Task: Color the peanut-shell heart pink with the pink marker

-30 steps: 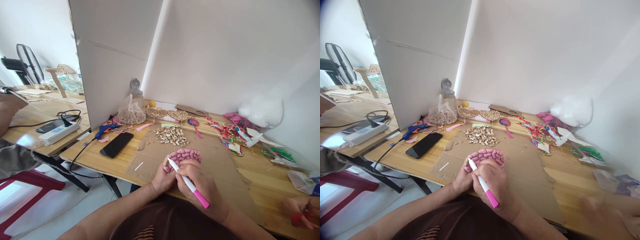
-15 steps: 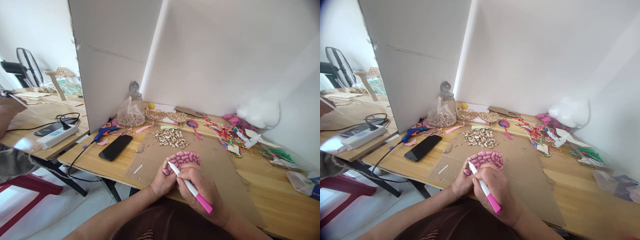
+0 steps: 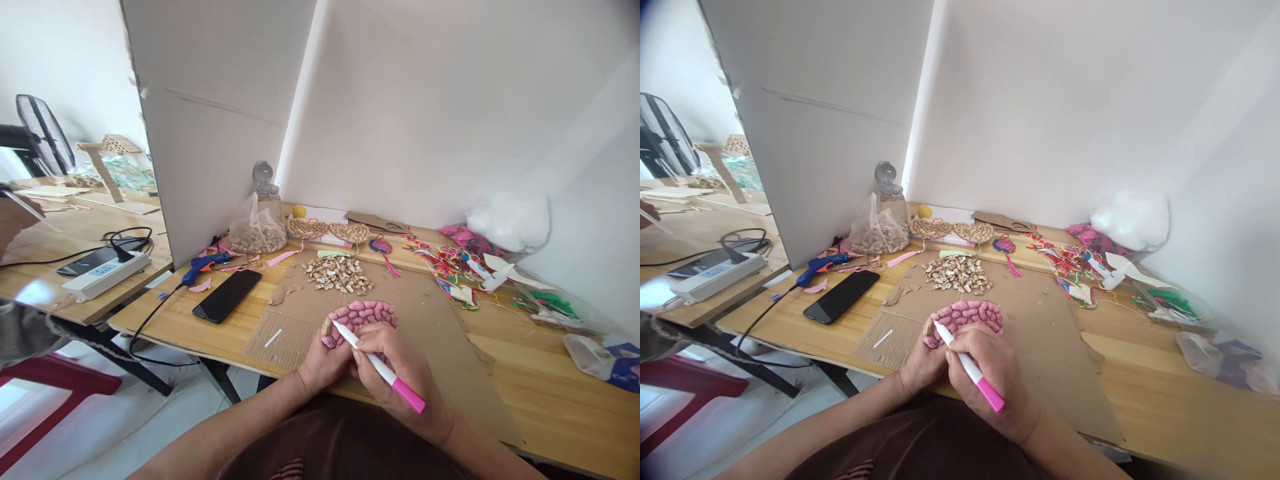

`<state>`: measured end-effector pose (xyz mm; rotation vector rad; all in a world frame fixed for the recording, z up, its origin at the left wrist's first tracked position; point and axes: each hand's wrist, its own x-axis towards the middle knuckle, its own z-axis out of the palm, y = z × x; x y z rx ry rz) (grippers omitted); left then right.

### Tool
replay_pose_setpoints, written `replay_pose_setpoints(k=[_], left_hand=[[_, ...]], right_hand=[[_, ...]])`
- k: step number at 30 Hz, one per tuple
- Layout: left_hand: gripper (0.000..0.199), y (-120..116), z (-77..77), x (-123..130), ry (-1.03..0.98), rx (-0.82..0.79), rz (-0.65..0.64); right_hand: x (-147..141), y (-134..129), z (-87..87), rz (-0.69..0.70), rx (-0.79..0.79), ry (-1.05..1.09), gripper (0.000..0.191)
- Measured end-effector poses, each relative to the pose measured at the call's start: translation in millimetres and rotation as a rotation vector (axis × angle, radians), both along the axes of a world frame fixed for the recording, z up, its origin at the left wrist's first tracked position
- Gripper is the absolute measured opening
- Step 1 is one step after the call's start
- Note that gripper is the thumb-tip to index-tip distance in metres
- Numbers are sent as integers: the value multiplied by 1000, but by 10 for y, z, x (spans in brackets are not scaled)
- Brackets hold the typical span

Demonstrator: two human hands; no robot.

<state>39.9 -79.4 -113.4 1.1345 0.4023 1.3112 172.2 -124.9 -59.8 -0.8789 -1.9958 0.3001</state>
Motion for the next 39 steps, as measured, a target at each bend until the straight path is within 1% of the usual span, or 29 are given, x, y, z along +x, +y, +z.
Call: replay_pose_setpoints(k=[3, 6, 8, 10, 12, 15, 17, 18, 19, 21, 22, 23, 24, 25, 27, 28, 30, 32, 34, 36, 39], left_hand=[[54, -12, -21, -7, 15, -29, -37], [56, -22, -62, -14, 66, -93, -118], [54, -21, -96, -15, 71, -117, -128], [48, -14, -126, -16, 71, -128, -110], [45, -7, -148, -20, 77, -136, -79], [48, -4, -164, -32, 77, -148, -29], [52, -7, -166, -39, 75, -156, -11], [53, -9, -165, -41, 76, -159, -9], [54, -11, -161, -42, 77, -162, -10], [54, -16, -143, -38, 82, -164, -17], [53, -18, -129, -35, 81, -163, -18], [53, -20, -111, -32, 80, -160, -19], [53, -22, -91, -29, 77, -154, -20], [53, -24, -69, -27, 76, -146, -22], [52, -29, -28, -25, 76, -125, -15], [50, -32, -12, -27, 82, -117, -11], [46, -38, 3, -30, 110, -109, -18], [45, -45, -6, -34, 133, -100, -28], [46, -53, -33, -35, 141, -116, -37], [46, -62, -63, -37, 156, -156, -39], [45, -74, -71, -44, 199, -195, -30]], right_hand=[[14, 3, -43, 3, -255, 146, 4], [-17, 37, -20, 61, -573, 378, 19], [-25, 69, 31, 90, -738, 479, 24], [2, 95, 93, 83, -765, 526, 25], [63, 108, 152, 80, -708, 516, 24], [196, 89, 212, 96, -630, 439, 21], [289, 54, 222, 133, -630, 387, 20], [327, 33, 219, 180, -648, 372, 25], [355, 11, 212, 243, -683, 365, 34], [367, -29, 189, 358, -793, 373, 53], [351, -47, 177, 390, -847, 378, 58], [323, -63, 165, 394, -886, 380, 58], [288, -77, 152, 369, -898, 376, 52], [252, -89, 139, 295, -875, 362, 41], [194, -109, 107, 134, -759, 285, 25], [179, -115, 87, 65, -676, 220, 20], [178, -120, 40, -20, -466, 60, 15], [197, -111, -9, -69, -242, -82, 26], [214, -93, -55, -92, -85, -174, 38], [218, -77, -93, -94, -32, -238, 43], [203, -72, -134, -91, -22, -278, 44]])
